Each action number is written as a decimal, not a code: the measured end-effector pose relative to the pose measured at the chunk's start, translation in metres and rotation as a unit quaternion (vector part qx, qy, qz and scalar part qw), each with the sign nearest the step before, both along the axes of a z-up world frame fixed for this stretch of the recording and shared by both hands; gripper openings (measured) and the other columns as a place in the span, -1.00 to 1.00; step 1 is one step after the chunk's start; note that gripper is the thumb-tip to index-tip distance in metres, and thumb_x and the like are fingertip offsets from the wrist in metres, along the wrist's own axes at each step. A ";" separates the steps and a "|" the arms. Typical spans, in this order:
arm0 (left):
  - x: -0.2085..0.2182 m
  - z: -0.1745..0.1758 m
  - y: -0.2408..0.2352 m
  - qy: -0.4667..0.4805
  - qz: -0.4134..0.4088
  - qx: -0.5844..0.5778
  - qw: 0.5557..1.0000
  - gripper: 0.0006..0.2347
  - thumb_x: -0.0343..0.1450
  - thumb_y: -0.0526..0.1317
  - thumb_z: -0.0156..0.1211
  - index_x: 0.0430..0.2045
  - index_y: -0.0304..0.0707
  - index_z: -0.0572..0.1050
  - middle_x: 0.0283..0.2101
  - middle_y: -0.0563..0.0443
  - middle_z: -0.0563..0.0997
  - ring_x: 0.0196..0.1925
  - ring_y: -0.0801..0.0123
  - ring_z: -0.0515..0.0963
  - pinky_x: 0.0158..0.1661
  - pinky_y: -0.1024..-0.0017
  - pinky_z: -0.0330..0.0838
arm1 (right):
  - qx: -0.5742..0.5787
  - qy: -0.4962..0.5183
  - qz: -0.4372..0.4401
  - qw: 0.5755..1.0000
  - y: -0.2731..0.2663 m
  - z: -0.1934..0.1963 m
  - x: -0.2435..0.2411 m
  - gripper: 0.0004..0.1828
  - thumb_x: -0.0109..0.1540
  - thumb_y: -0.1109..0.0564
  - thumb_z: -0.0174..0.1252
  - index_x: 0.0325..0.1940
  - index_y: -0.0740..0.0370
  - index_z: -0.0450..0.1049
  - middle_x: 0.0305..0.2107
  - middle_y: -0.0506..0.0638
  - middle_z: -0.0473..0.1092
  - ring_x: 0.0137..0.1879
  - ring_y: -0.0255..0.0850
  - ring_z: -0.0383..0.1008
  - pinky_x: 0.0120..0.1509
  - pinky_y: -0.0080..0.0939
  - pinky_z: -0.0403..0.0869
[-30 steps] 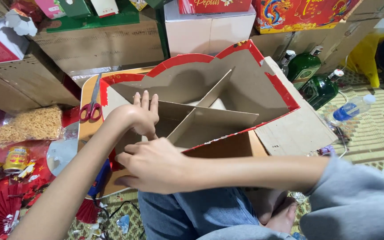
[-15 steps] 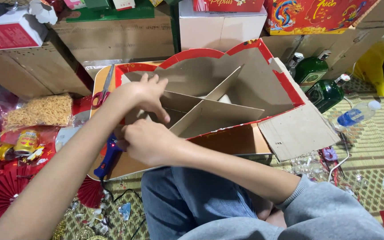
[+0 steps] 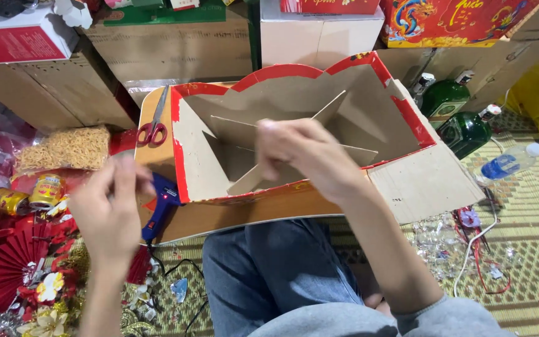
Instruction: Assembling cardboard internal dividers by interlocking slotted pieces and securing the assembly inside a decorative gift box using a hot glue gun.
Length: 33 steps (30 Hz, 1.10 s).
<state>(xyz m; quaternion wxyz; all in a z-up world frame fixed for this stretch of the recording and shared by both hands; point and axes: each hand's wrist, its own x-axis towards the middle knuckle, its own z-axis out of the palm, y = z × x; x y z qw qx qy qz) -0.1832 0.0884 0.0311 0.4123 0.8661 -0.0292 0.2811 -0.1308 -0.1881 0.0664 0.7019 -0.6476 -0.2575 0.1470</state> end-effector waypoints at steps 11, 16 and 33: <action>-0.031 -0.064 -0.028 0.125 0.040 0.141 0.981 -0.87 0.33 -0.33 0.20 -0.31 -0.32 0.60 -0.40 -0.02 0.63 -0.49 0.26 0.50 -0.41 0.33 0.34 | 0.186 0.057 -0.065 0.979 -0.036 -0.016 -0.020 -0.53 0.42 0.00 -0.09 -0.60 0.05 0.16 -0.69 -0.09 0.15 -0.50 -0.32 0.21 -0.29 -0.31 0.27; -0.037 -0.060 -0.033 0.055 0.021 0.080 0.995 -0.81 0.30 -0.51 0.05 -0.33 -0.43 0.60 -0.31 -0.04 0.69 -0.35 0.24 0.57 -0.29 0.36 0.40 | 0.191 0.069 -0.068 0.977 -0.039 -0.029 -0.024 -0.55 0.43 0.02 -0.10 -0.57 0.08 0.18 -0.68 -0.08 0.14 -0.49 -0.31 0.22 -0.30 -0.28 0.25; -0.040 -0.077 -0.050 0.001 0.091 -0.022 0.996 -0.80 0.27 -0.50 0.34 -0.25 -0.41 0.68 -0.34 0.00 0.72 -0.43 0.49 0.62 -0.39 0.59 0.45 | 0.065 0.045 -0.094 0.992 -0.029 -0.049 -0.032 -0.90 0.30 0.20 0.18 -0.23 0.27 0.40 -0.48 -0.03 0.40 -0.35 -0.37 0.38 -0.22 -0.43 0.38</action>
